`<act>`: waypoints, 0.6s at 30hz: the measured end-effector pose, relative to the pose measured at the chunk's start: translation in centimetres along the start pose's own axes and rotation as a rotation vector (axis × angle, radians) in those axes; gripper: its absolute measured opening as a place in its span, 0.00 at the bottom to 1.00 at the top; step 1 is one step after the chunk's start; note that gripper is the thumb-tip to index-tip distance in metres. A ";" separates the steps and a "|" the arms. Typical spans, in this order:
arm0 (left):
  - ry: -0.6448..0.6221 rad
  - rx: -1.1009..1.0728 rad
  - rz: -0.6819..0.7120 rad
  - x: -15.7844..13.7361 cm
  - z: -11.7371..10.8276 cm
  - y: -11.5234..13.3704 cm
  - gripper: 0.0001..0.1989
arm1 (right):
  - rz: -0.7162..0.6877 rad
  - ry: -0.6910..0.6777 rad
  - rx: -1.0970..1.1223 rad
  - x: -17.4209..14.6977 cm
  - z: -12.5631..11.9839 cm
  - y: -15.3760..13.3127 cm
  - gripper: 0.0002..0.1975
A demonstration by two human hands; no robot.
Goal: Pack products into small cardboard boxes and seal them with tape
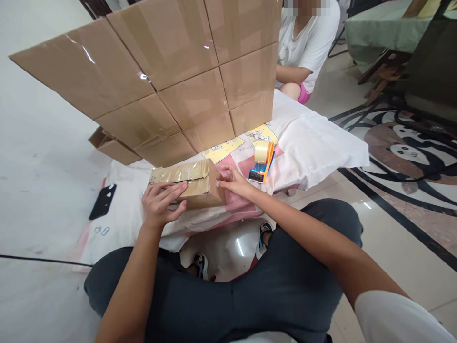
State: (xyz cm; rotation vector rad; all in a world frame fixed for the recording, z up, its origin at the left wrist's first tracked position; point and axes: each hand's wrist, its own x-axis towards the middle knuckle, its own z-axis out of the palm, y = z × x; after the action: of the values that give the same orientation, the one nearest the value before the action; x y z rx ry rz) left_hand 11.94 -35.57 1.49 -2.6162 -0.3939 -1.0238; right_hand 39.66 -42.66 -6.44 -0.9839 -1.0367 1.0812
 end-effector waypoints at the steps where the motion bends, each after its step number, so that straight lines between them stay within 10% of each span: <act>1: 0.009 0.020 0.010 -0.1 0.0 -0.1 0.27 | -0.012 -0.010 -0.007 0.2 -0.1 0.2 0.30; 5: 0.018 0.127 -0.034 -0.2 0.2 2.1 0.27 | -0.056 -0.155 -0.033 0.4 -0.1 0.4 0.29; 12: 0.194 0.160 -0.574 0.5 3.0 12.5 0.44 | -0.175 -0.190 -0.206 -1.8 2.0 -0.8 0.22; 18: 0.204 0.134 -0.655 0.9 4.1 12.8 0.42 | -0.249 -0.198 -0.324 -1.8 1.9 -1.1 0.20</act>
State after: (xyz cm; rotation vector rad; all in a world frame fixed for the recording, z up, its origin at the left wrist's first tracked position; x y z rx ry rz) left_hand 19.69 -45.65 -3.02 -2.2648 -1.2691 -1.3756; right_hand 37.73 -44.44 -5.24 -0.9837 -1.4894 0.8310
